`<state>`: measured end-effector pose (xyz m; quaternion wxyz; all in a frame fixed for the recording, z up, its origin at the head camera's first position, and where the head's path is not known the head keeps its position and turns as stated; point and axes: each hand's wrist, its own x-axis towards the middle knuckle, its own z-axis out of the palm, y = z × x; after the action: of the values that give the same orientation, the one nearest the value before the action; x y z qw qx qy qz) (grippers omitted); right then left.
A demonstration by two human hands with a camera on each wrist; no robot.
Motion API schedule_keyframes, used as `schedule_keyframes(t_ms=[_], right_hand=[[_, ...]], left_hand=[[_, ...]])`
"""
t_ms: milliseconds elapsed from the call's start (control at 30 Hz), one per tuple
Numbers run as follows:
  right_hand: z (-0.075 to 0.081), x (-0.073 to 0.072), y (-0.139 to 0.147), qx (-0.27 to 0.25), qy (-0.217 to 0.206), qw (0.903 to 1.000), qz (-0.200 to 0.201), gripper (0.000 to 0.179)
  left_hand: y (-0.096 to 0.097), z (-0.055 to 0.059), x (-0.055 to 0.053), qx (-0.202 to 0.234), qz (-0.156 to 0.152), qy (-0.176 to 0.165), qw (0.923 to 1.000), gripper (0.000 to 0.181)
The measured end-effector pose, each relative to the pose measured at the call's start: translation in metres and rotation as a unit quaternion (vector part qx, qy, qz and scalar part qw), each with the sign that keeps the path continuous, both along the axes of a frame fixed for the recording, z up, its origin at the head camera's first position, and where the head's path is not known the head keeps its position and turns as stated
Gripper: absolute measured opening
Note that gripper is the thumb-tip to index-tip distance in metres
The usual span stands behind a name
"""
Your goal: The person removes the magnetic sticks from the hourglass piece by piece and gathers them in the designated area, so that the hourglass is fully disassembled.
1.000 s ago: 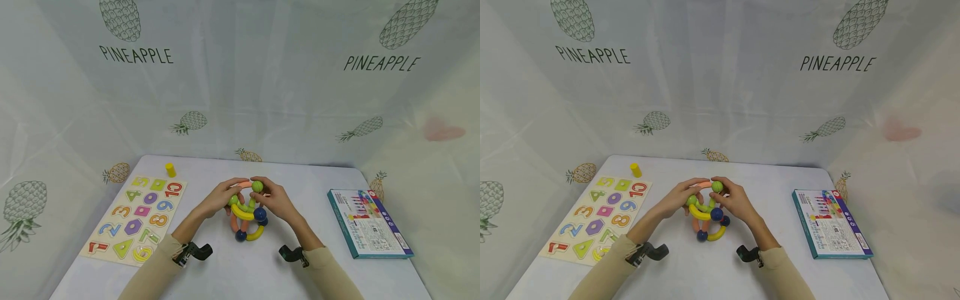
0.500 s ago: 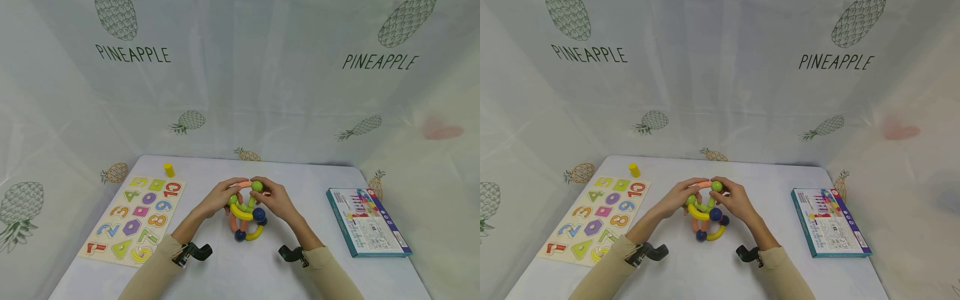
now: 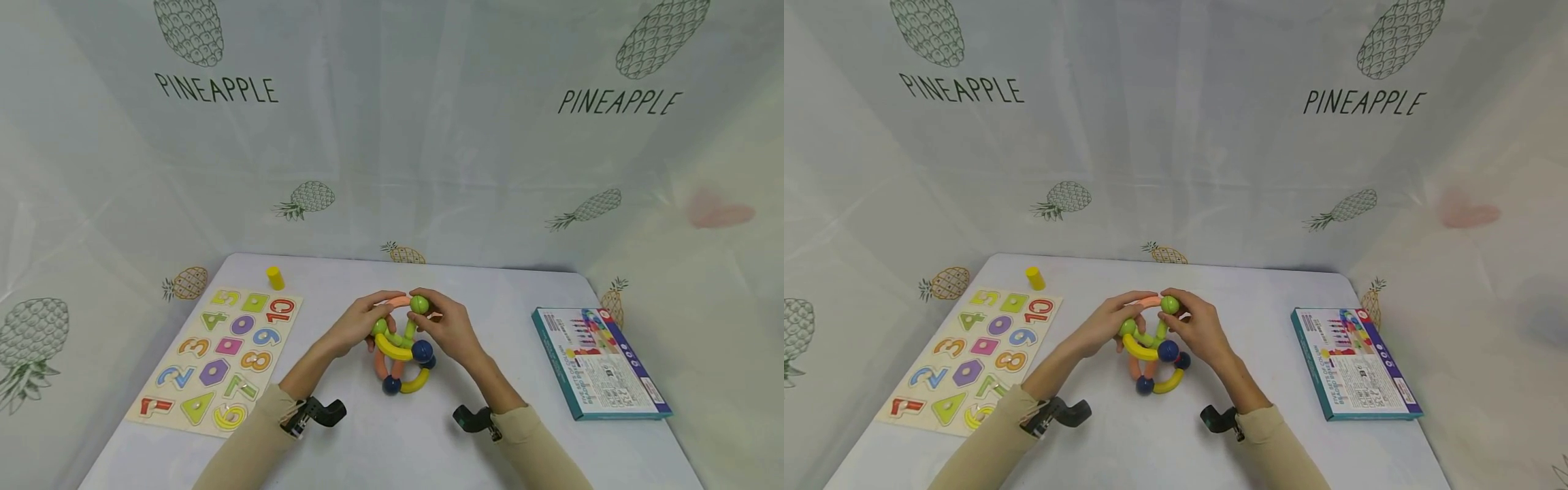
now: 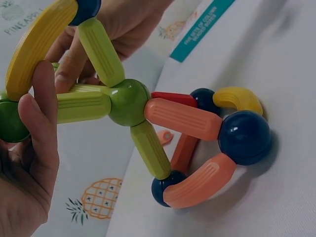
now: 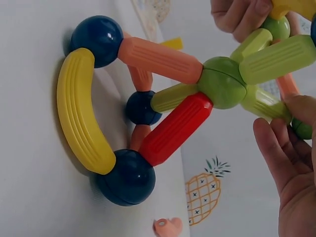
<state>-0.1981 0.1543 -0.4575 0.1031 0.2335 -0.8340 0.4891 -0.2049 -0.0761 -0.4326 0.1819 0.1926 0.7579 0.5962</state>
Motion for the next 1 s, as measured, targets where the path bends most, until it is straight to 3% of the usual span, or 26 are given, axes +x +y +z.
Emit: schedule_keyframes(t_ms=[233, 467, 733, 1000], right_hand=[[-0.002, 0.001, -0.001, -0.027, -0.032, 0.9991, 0.000, 0.042], [-0.002, 0.000, 0.001, -0.068, -0.091, 0.9935, 0.014, 0.043], [0.027, 0.014, 0.000, -0.114, -0.130, 0.9840, 0.044, 0.039], [0.025, 0.013, 0.002, -0.127, -0.141, 0.9808, 0.044, 0.039]], left_hand=[[0.001, -0.001, 0.000, 0.002, 0.000, -0.001, 1.0000, 0.039], [0.001, -0.002, 0.000, 0.003, 0.000, -0.005, 1.0000, 0.038], [0.001, 0.000, 0.000, 0.000, 0.004, -0.008, 1.0000, 0.038], [0.001, 0.000, -0.001, -0.004, -0.006, -0.013, 0.9999, 0.039]])
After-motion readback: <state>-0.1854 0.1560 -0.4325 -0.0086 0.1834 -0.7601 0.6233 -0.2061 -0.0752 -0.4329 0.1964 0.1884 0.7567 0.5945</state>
